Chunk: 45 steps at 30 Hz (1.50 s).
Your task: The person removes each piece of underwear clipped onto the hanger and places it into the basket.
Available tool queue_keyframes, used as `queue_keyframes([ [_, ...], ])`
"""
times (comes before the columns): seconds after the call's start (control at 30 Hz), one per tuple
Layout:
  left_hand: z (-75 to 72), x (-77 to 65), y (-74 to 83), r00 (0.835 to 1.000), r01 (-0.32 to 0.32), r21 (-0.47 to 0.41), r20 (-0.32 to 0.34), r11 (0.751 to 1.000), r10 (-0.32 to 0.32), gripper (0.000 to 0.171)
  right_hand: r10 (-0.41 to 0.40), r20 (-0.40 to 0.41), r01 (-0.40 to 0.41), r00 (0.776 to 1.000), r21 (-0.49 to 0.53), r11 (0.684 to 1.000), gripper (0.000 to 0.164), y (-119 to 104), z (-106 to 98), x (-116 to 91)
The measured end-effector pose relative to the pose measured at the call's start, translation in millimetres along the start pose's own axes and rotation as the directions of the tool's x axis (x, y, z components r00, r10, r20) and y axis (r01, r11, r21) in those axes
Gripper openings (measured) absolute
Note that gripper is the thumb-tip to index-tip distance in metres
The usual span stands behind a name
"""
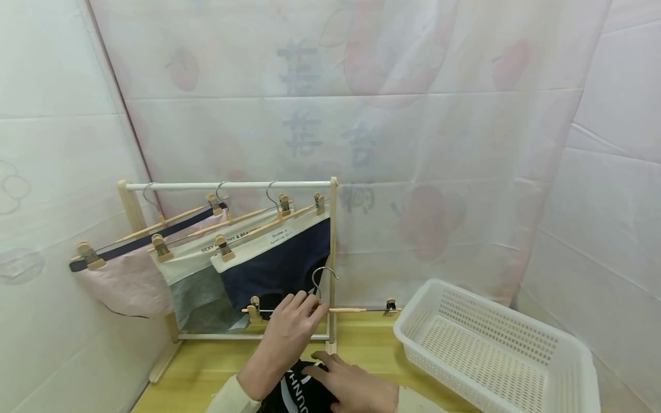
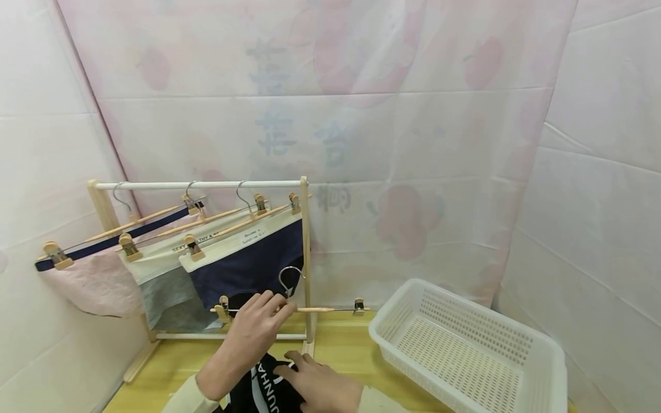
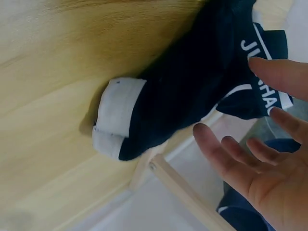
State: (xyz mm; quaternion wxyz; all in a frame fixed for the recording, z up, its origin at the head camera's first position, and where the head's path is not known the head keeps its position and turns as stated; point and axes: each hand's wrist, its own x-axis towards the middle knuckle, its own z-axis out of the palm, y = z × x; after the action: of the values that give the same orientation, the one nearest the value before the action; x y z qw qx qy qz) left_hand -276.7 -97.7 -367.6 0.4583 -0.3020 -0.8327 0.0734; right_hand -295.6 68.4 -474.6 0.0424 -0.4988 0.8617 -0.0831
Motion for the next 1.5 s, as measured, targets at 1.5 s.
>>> queue_keyframes([
  [1.5, 8.5, -1.0, 1.1, 0.998, 0.003, -0.017, -0.062, 1.0, -0.004, 0.031, -0.038, -0.023, 0.028, 0.999, -0.349, 0.937, 0.047, 9.7, 46.7, 61.5],
])
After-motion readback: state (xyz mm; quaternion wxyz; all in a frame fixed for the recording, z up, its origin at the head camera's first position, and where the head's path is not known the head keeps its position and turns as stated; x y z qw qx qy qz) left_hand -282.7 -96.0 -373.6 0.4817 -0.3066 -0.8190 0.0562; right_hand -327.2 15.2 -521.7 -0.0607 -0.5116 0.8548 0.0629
